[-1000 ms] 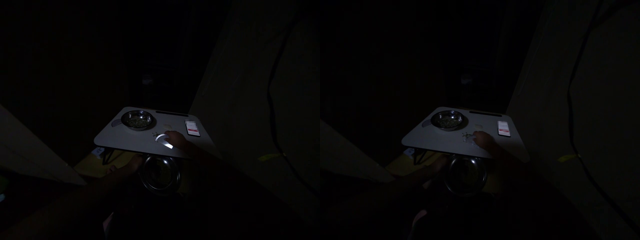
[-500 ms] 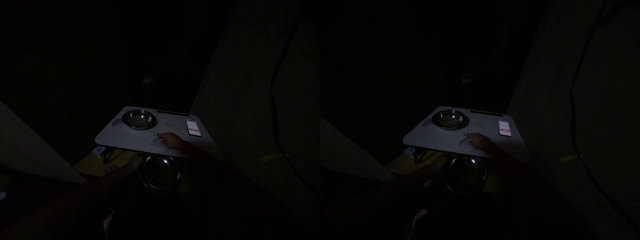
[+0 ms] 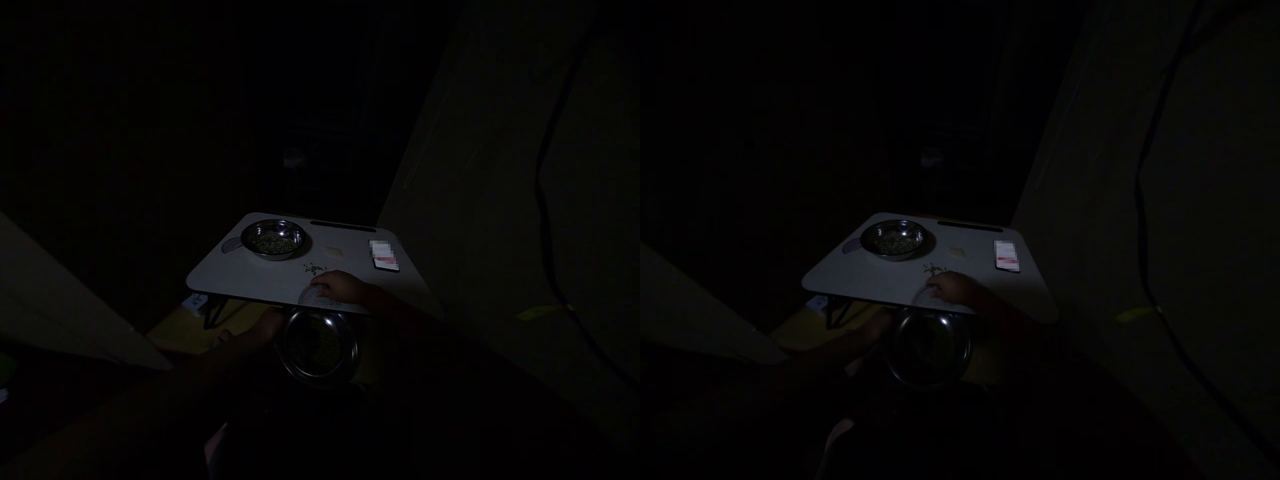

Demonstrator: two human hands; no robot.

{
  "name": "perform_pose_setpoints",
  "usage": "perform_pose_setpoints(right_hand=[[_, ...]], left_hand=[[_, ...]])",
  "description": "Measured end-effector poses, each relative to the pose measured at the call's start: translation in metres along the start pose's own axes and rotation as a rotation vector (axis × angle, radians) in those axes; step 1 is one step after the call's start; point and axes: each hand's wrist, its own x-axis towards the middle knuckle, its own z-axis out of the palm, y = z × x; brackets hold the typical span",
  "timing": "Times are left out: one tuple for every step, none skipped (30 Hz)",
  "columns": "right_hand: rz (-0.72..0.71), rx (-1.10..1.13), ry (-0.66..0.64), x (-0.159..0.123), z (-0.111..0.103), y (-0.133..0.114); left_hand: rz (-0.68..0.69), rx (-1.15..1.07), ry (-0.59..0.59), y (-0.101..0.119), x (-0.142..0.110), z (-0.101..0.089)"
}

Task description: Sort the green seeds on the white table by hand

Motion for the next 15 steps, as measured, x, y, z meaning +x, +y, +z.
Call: perform_pose_setpoints(right_hand=[[0.035,-0.010,0.008,-0.001,0.000,0.001],[0.080,-0.024,0.019,-0.001,-0.001,0.004],[0.130,-0.044,0.027,-0.002,-0.001,0.007],[0.182,-0.068,0.035,-0.002,-0.001,0.010],[0.232,-0.093,0.039,-0.003,-0.002,0.014],[0.273,-0.117,0.043,-0.003,-0.002,0.018],[0.311,-0.139,0.044,-0.003,-0.003,0.021],[0.343,-0.158,0.044,-0.002,-0.003,0.024],[0.367,-0.174,0.044,-0.002,-0.004,0.027],[0.386,-0.187,0.044,-0.002,-0.005,0.028],[0.399,-0.197,0.045,-0.001,-0.005,0.029],[0.406,-0.203,0.048,-0.001,-0.006,0.029],[0.407,-0.207,0.049,-0.001,-0.006,0.030],[0.407,-0.210,0.053,-0.001,-0.006,0.029],[0.409,-0.211,0.053,-0.002,-0.007,0.029]], left_hand=[[-0.010,0.005,0.011,0.000,0.000,0.000],[-0.025,-0.008,0.025,-0.002,0.001,0.000],[-0.036,-0.031,0.033,-0.004,0.002,0.001],[-0.062,-0.063,0.055,-0.007,0.003,0.001],[-0.044,-0.071,0.044,-0.010,0.005,0.001],[-0.031,-0.059,0.044,-0.013,0.007,0.002],[-0.032,-0.062,0.042,-0.016,0.008,0.002],[-0.027,-0.069,0.039,-0.017,0.009,0.001],[-0.024,-0.069,0.033,-0.018,0.009,0.001],[-0.020,-0.069,0.030,-0.018,0.009,0.001],[-0.019,-0.062,0.034,-0.017,0.009,0.001],[-0.027,-0.048,0.038,-0.016,0.008,0.001],[-0.030,-0.036,0.047,-0.014,0.008,0.002],[-0.045,-0.025,0.056,-0.013,0.008,0.002],[-0.067,-0.020,0.065,-0.012,0.008,0.002]])
